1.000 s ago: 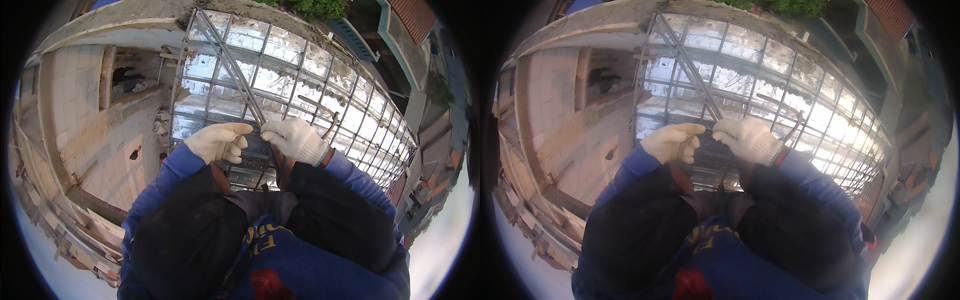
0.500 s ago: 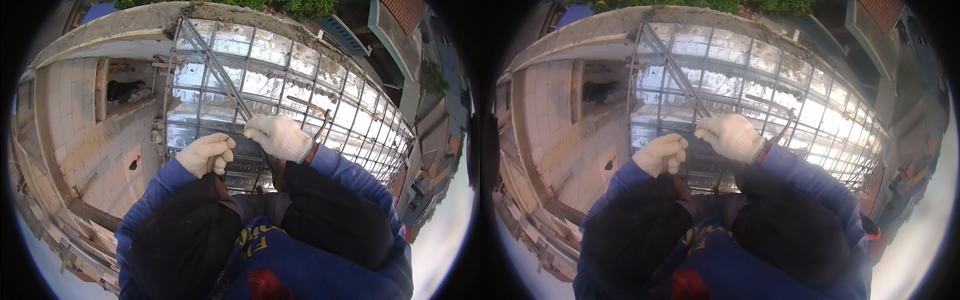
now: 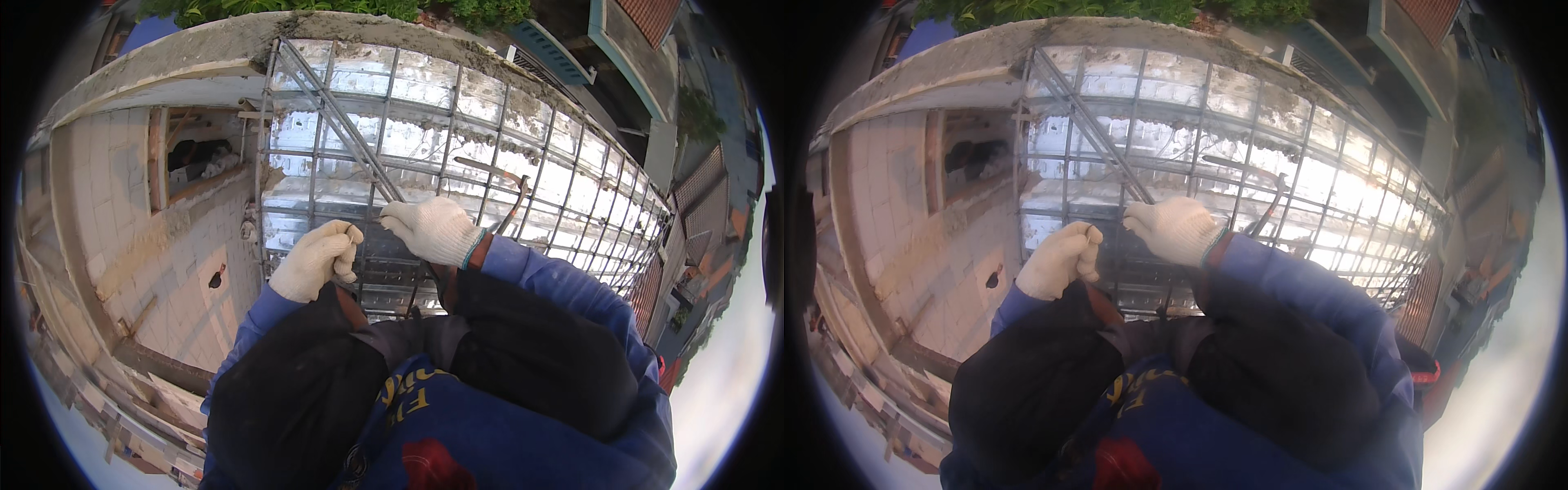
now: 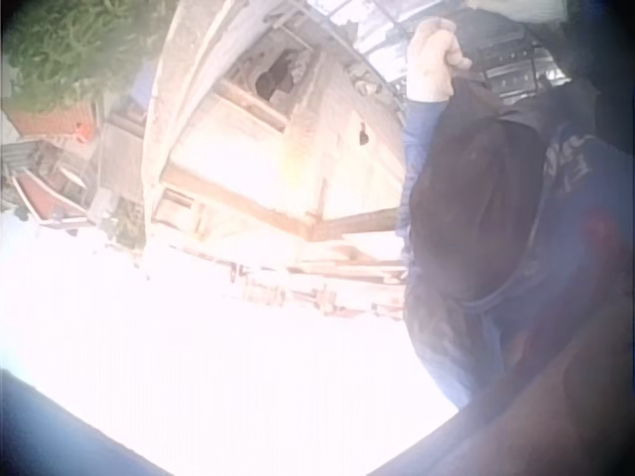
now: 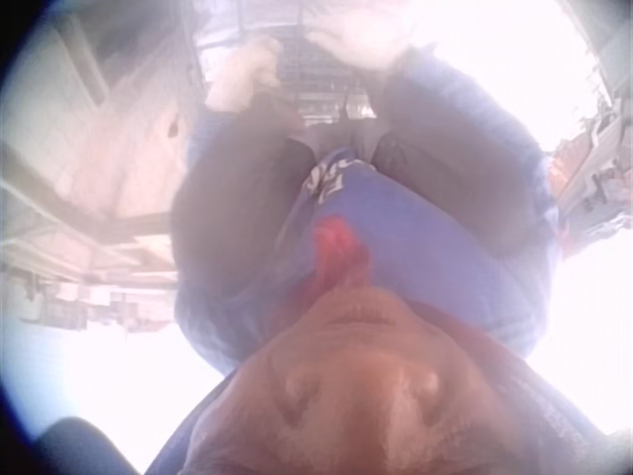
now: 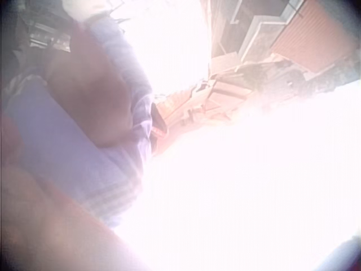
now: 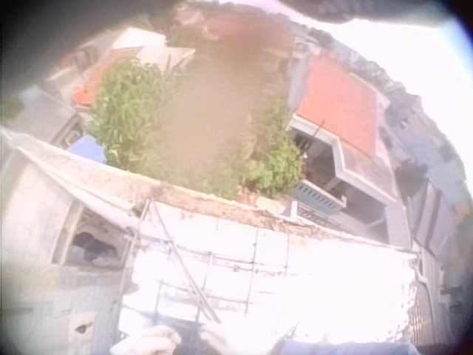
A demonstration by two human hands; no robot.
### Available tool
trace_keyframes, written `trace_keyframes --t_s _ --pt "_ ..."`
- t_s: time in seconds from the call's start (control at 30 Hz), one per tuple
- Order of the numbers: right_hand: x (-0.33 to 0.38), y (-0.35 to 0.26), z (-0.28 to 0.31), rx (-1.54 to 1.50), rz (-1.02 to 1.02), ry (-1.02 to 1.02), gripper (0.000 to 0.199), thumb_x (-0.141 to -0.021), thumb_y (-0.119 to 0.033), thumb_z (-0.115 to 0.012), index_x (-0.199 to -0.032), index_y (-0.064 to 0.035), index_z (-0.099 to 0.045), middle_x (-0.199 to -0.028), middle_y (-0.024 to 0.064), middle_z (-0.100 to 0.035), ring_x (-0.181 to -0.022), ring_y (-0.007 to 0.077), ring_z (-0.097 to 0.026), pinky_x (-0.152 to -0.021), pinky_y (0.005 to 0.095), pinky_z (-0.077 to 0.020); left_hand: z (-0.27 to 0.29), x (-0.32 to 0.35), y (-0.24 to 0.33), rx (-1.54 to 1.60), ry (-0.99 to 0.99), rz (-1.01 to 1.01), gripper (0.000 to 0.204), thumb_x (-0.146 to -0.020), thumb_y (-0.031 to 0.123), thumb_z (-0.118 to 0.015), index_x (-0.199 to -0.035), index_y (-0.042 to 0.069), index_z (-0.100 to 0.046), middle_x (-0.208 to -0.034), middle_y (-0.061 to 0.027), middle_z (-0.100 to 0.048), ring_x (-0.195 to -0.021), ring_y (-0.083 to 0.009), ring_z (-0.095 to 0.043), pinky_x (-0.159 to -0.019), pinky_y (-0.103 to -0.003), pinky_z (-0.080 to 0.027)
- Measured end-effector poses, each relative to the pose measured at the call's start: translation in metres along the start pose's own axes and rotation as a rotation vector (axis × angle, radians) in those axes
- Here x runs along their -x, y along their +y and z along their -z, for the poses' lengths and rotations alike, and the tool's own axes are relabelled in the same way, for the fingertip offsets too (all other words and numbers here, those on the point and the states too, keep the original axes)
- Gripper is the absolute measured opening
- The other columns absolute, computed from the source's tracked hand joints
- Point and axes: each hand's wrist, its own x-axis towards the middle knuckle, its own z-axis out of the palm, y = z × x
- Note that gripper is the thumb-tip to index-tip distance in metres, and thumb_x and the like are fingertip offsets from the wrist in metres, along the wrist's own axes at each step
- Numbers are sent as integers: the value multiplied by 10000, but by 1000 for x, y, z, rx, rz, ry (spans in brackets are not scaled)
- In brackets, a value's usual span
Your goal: The person uses pliers to cut and bend metal rods while assembling a metal grid structure on a roof. The person secures the rods to the existing framework.
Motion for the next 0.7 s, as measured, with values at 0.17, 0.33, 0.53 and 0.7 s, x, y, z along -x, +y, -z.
trace_keyframes --t_s 0.17,0.33,0.53,0.7 --pt "-2 7 -15 69 72 169 280 -1118 -387 -612 -1213 -151 -728 -828 163 -749 -787 397 -773 -706 544 -611 1 8 -8 35 66 9 546 -1154 429 -605 -1423 -47 -610 -1329 -110 -665 -1161 -220 -696 -1020 -436 -592" --pt "-6 9 -16 152 138 234 265 -1111 -368 -633 -1206 -136 -717 -732 128 -724 -671 381 -752 -614 520 -596 5 22 -13 -1091 307 -441 660 -1045 313 -738 -1575 -26 -538 -1444 -181 -650 -1222 -318 -703 -1055 -468 -578" --pt "1 -14 -12 49 278 200 271 -1108 -347 -645 -1182 -93 -706 -737 124 -724 -660 374 -750 -587 491 -590 17 -9 -12 -1279 501 -466 838 -919 171 -820 -1655 16 -451 -1362 -203 -711 -1066 -341 -760 -942 -455 -609" --pt "-14 -1 -10 51 182 385 283 -1112 -325 -617 -1193 -73 -716 -881 223 -755 -790 438 -764 -707 526 -622 4 -31 -15 -668 385 -420 785 -1008 169 -774 -1692 34 -414 -1393 -179 -695 -1101 -282 -752 -948 -417 -624"
